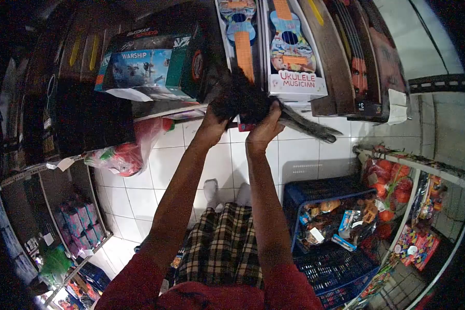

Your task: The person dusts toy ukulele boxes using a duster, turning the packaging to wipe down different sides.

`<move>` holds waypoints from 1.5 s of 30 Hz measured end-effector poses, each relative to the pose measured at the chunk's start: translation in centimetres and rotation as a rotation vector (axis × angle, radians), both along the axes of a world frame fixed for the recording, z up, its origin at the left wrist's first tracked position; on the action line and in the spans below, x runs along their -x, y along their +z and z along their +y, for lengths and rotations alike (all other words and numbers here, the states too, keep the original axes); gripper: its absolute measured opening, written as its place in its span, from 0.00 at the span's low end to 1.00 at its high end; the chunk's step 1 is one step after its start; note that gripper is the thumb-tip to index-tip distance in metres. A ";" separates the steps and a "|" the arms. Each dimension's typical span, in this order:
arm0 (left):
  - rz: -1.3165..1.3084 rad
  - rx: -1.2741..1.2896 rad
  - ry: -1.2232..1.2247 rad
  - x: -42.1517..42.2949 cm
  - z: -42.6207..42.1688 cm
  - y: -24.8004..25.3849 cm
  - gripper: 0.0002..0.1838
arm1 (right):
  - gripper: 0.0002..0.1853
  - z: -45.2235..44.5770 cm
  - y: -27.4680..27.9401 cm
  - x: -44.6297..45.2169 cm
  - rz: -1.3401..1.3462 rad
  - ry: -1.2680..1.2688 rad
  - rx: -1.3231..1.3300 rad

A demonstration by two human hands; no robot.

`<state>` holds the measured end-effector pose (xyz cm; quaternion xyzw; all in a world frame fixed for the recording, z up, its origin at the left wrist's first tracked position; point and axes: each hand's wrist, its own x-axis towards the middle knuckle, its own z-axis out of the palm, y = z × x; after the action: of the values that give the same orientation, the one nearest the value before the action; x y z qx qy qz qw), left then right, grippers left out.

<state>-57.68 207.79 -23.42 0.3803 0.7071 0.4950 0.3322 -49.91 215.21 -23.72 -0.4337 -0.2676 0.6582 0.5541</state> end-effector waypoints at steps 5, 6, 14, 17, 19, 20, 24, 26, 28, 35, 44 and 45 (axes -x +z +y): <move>0.179 -0.082 0.004 -0.5 -0.1 -4.2 0.26 | 0.16 -0.4 -0.4 -0.6 -0.035 -0.007 -0.004; 0.121 -0.064 0.028 -0.8 -0.2 -4.2 0.27 | 0.16 -0.6 -0.8 -1.2 -0.044 0.005 -0.001; -0.587 -0.185 0.158 -2.9 -1.0 -1.8 0.24 | 0.20 -2.2 -1.5 -4.2 0.010 0.213 0.074; -0.382 -0.194 0.134 -2.8 -1.3 -1.9 0.22 | 0.21 -2.5 -3.0 -4.2 0.055 0.240 -0.037; -0.296 -0.289 0.152 -3.1 -1.2 -2.1 0.21 | 0.20 -2.4 -2.8 -4.1 0.051 0.234 -0.037; -0.289 -0.288 0.155 -3.1 -1.1 -2.2 0.21 | 0.20 -2.1 -2.6 -4.0 0.055 0.233 -0.020; -0.415 -0.162 0.219 -2.2 -0.2 -0.3 0.20 | 0.19 -1.4 -0.6 -2.6 0.044 0.231 0.089; -0.427 -0.199 0.241 -1.9 0.3 -1.7 0.16 | 0.19 -1.2 0.7 -2.1 -0.094 0.199 0.137; -0.470 -0.183 0.257 -2.0 0.2 -1.8 0.16 | 0.21 -1.4 1.2 -2.5 -0.235 0.244 0.073; -0.602 -0.260 0.369 -3.5 -0.5 -2.3 0.13 | 0.14 -2.6 1.5 -2.8 -0.408 0.177 -0.274; -0.412 -0.231 0.582 -3.2 1.8 -2.9 0.11 | 0.20 -1.4 0.9 -1.7 -0.296 0.218 -0.187; -0.364 -0.207 0.568 -3.2 1.7 -2.3 0.10 | 0.20 -1.5 1.1 -1.7 -0.290 0.201 -0.194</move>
<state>-54.49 209.52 -25.72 0.1058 0.6598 0.6965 0.2615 -48.24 213.69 -22.58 -0.4396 -0.4486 0.6122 0.4803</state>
